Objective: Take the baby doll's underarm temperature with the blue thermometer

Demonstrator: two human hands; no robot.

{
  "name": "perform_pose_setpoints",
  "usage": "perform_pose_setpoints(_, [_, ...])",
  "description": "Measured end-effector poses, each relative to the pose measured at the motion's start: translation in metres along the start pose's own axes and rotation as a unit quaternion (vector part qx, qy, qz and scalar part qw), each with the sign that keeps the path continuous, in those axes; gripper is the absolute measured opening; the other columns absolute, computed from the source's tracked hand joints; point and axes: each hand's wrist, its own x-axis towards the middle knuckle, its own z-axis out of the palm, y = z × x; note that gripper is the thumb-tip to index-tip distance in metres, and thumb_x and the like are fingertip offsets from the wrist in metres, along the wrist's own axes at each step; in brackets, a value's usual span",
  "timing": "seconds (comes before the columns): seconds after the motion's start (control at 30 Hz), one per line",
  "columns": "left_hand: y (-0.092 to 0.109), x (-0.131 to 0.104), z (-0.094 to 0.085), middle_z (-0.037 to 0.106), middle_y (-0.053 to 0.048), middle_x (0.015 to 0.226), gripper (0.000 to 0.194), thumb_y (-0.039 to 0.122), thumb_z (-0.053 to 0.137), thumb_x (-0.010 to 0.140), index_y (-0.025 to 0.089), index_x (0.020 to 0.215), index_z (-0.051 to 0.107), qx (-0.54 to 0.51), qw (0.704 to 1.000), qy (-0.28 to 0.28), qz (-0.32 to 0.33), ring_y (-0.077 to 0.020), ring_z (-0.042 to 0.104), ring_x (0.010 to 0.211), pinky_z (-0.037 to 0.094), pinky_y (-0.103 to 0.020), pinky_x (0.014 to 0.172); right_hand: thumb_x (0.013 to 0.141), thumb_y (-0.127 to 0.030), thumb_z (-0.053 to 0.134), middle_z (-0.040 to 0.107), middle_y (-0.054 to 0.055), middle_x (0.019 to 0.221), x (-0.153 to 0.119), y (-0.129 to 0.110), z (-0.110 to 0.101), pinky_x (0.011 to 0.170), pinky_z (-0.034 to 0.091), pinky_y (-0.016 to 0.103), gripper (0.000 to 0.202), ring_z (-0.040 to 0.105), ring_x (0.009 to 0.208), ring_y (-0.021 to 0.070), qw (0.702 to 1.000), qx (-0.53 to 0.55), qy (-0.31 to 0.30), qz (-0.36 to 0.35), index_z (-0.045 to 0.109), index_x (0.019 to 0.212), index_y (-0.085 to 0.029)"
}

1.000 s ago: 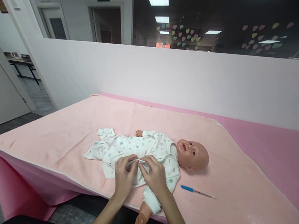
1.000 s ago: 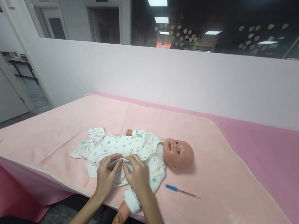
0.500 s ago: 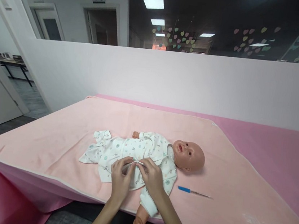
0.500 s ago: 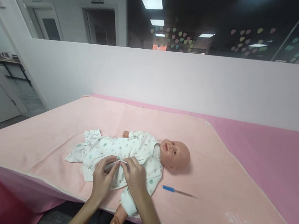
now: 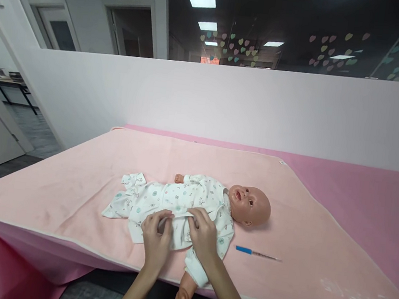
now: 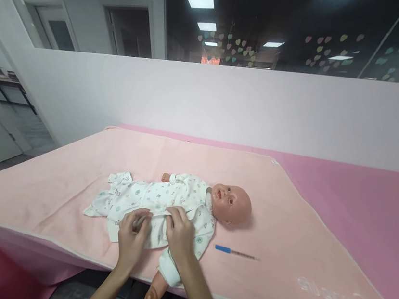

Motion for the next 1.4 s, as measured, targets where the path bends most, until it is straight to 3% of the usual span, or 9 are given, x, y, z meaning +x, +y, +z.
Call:
perform_pose_setpoints(0.13, [-0.002, 0.000, -0.002, 0.058, -0.003, 0.083, 0.012, 0.024, 0.047, 0.081, 0.022, 0.085, 0.058, -0.001, 1.000, 0.014, -0.005, -0.0206, 0.050, 0.085, 0.040, -0.034, 0.075, 0.087, -0.014, 0.040, 0.062, 0.008, 0.092, -0.007, 0.001, -0.013, 0.073, 0.049, 0.029, 0.022, 0.059, 0.088, 0.0168, 0.985, -0.023, 0.168, 0.029, 0.061, 0.093, -0.018])
perform_pose_setpoints(0.3, [0.006, 0.002, -0.003, 0.059, -0.002, 0.079, 0.024, 0.006, 0.041, 0.073, 0.022, 0.079, 0.058, 0.068, 0.993, 0.037, 0.088, -0.0210, 0.049, 0.084, 0.034, -0.039, 0.081, 0.083, -0.013, 0.046, 0.062, 0.009, 0.093, -0.041, 0.011, -0.049, 0.070, 0.050, 0.029, 0.018, 0.059, 0.088, 0.0176, 0.964, -0.100, 0.244, 0.032, 0.061, 0.093, -0.017])
perform_pose_setpoints(0.47, [0.034, 0.027, 0.005, 0.060, -0.003, 0.083, 0.029, 0.005, 0.038, 0.074, 0.022, 0.083, 0.061, 0.038, 0.986, -0.016, 0.159, -0.0197, 0.050, 0.088, 0.039, -0.034, 0.078, 0.085, -0.017, 0.040, 0.065, 0.009, 0.090, -0.080, 0.053, -0.103, 0.080, 0.047, 0.036, 0.022, 0.059, 0.087, 0.0209, 0.945, -0.280, 0.161, 0.050, 0.062, 0.089, -0.017])
perform_pose_setpoints(0.63, [0.057, 0.060, 0.036, 0.061, -0.001, 0.086, 0.016, 0.026, 0.051, 0.080, 0.023, 0.087, 0.064, -0.054, 0.935, -0.322, 0.140, -0.0134, 0.054, 0.071, 0.043, -0.024, 0.065, 0.084, -0.027, 0.035, 0.064, 0.015, 0.098, -0.099, 0.098, -0.139, 0.081, 0.047, 0.043, 0.034, 0.057, 0.093, 0.0279, 0.922, -0.369, 0.057, 0.098, 0.061, 0.097, -0.009])
perform_pose_setpoints(0.7, [0.057, 0.064, 0.047, 0.060, -0.001, 0.086, 0.016, 0.032, 0.059, 0.074, 0.023, 0.085, 0.066, -0.037, 0.911, -0.383, 0.146, -0.0117, 0.052, 0.065, 0.042, -0.023, 0.062, 0.085, -0.029, 0.035, 0.065, 0.014, 0.095, -0.102, 0.107, -0.145, 0.080, 0.047, 0.042, 0.034, 0.059, 0.089, 0.0267, 0.925, -0.365, 0.023, 0.104, 0.061, 0.097, -0.009])
perform_pose_setpoints(0.93, [0.050, 0.065, 0.052, 0.062, -0.003, 0.081, 0.026, 0.038, 0.047, 0.080, 0.021, 0.084, 0.066, -0.034, 0.910, -0.393, 0.126, -0.0144, 0.054, 0.067, 0.042, -0.026, 0.064, 0.088, -0.036, 0.035, 0.066, 0.008, 0.083, -0.104, 0.103, -0.158, 0.074, 0.047, 0.038, 0.031, 0.061, 0.079, 0.0230, 0.945, -0.304, -0.018, 0.115, 0.061, 0.083, -0.019])
perform_pose_setpoints(1.1, [0.049, 0.107, 0.057, 0.060, -0.006, 0.061, 0.036, 0.035, 0.034, 0.084, 0.012, 0.075, 0.060, -0.042, 0.898, -0.438, -0.001, -0.0160, 0.055, 0.054, 0.042, -0.027, 0.053, 0.088, -0.039, 0.034, 0.066, 0.006, 0.077, -0.080, 0.067, -0.174, 0.067, 0.046, 0.035, 0.033, 0.061, 0.071, 0.0207, 0.950, -0.280, -0.002, 0.137, 0.060, 0.078, -0.021])
perform_pose_setpoints(1.3, [0.070, 0.157, 0.061, 0.064, -0.012, 0.086, 0.029, 0.021, 0.026, 0.087, 0.012, 0.100, 0.050, 0.234, 0.896, -0.334, 0.176, -0.0228, 0.060, 0.079, 0.043, -0.032, 0.069, 0.088, -0.036, 0.038, 0.066, 0.004, 0.086, 0.001, 0.015, -0.156, 0.061, 0.043, 0.027, 0.027, 0.060, 0.072, 0.0166, 0.966, -0.234, 0.050, 0.102, 0.060, 0.089, -0.022])
perform_pose_setpoints(1.4, [0.089, 0.159, 0.062, 0.062, -0.013, 0.092, 0.028, 0.017, 0.029, 0.085, 0.016, 0.109, 0.043, 0.274, 0.876, -0.321, 0.234, -0.0259, 0.059, 0.087, 0.039, -0.037, 0.076, 0.088, -0.025, 0.040, 0.066, 0.004, 0.079, 0.044, 0.006, -0.124, 0.066, 0.040, 0.027, 0.023, 0.059, 0.076, 0.0174, 0.964, -0.263, -0.026, 0.038, 0.061, 0.079, -0.020])
